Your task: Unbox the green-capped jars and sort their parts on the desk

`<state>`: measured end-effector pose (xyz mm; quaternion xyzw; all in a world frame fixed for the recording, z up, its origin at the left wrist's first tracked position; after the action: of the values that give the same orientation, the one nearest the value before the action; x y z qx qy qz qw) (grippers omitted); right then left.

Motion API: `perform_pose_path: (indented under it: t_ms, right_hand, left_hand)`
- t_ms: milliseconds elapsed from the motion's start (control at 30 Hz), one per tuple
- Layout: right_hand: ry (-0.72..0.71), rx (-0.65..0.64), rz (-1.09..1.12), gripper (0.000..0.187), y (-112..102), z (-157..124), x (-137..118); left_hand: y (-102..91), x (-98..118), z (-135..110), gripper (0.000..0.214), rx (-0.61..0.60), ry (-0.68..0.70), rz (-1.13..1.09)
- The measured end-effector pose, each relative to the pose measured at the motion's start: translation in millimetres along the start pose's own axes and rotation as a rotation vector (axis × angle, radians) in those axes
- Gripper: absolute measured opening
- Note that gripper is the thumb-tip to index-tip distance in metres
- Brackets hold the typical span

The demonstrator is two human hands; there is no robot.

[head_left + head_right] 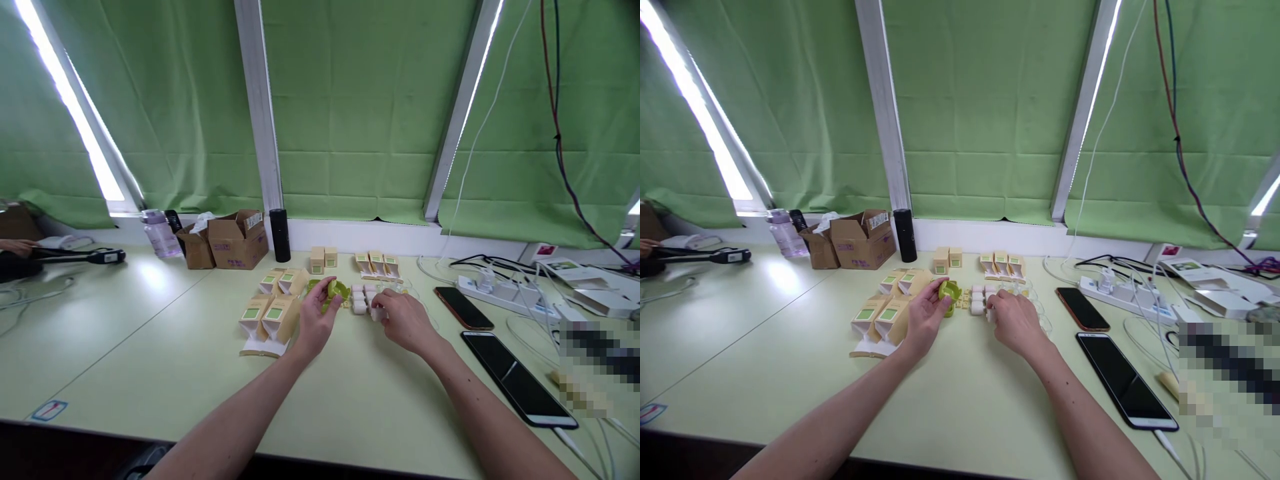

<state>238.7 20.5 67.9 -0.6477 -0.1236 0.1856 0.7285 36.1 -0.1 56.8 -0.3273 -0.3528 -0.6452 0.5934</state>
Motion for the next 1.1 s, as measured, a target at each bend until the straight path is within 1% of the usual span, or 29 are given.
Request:
perform_pose_path:
  t_ms: [100,300,433,600,733,933,1033,1100]
  right_hand:
    - [-0.016,-0.023,-0.049,0.04,4,2,-3]
    - [-0.003,-0.052,-0.068,0.037,11,4,-4]
    - [-0.003,-0.031,-0.049,0.034,10,3,-5]
    - [-0.029,0.019,-0.04,0.035,10,3,-5]
    - [-0.058,0.029,-0.046,0.036,11,4,-4]
    - [-0.061,0.037,-0.037,0.039,10,4,-1]
    - [-0.048,0.087,-0.008,0.035,4,3,0]
    - [-0.046,0.189,0.04,0.031,-4,0,0]
  left_hand:
    - [0.4,0,0,0.054,-0.004,0.004,0.001]
    - [1.2,0,0,0.055,-0.01,0.003,-0.005]
    - [1.5,1,0,0.055,-0.007,0.003,-0.015]
    - [1.7,1,0,0.054,-0.007,0.006,-0.023]
    - [2.7,3,0,0.053,-0.015,0.004,-0.047]
    - [6.5,6,0,0.05,-0.064,0.021,-0.103]
    - [9.1,9,0,0.048,-0.099,0.034,-0.124]
    - [11.1,12,-1,0.047,-0.12,0.04,-0.131]
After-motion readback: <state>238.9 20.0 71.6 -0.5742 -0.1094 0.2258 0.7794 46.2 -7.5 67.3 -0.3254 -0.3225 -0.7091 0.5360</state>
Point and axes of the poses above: each hand's wrist, its own z-axis towards the middle knuckle, its own y-axis out of the palm, x = y × z, the point moved 6 cm from there along z, towards the middle knuckle, and after that the axes turned 8 degrees about -x, right-handed, at the moved point
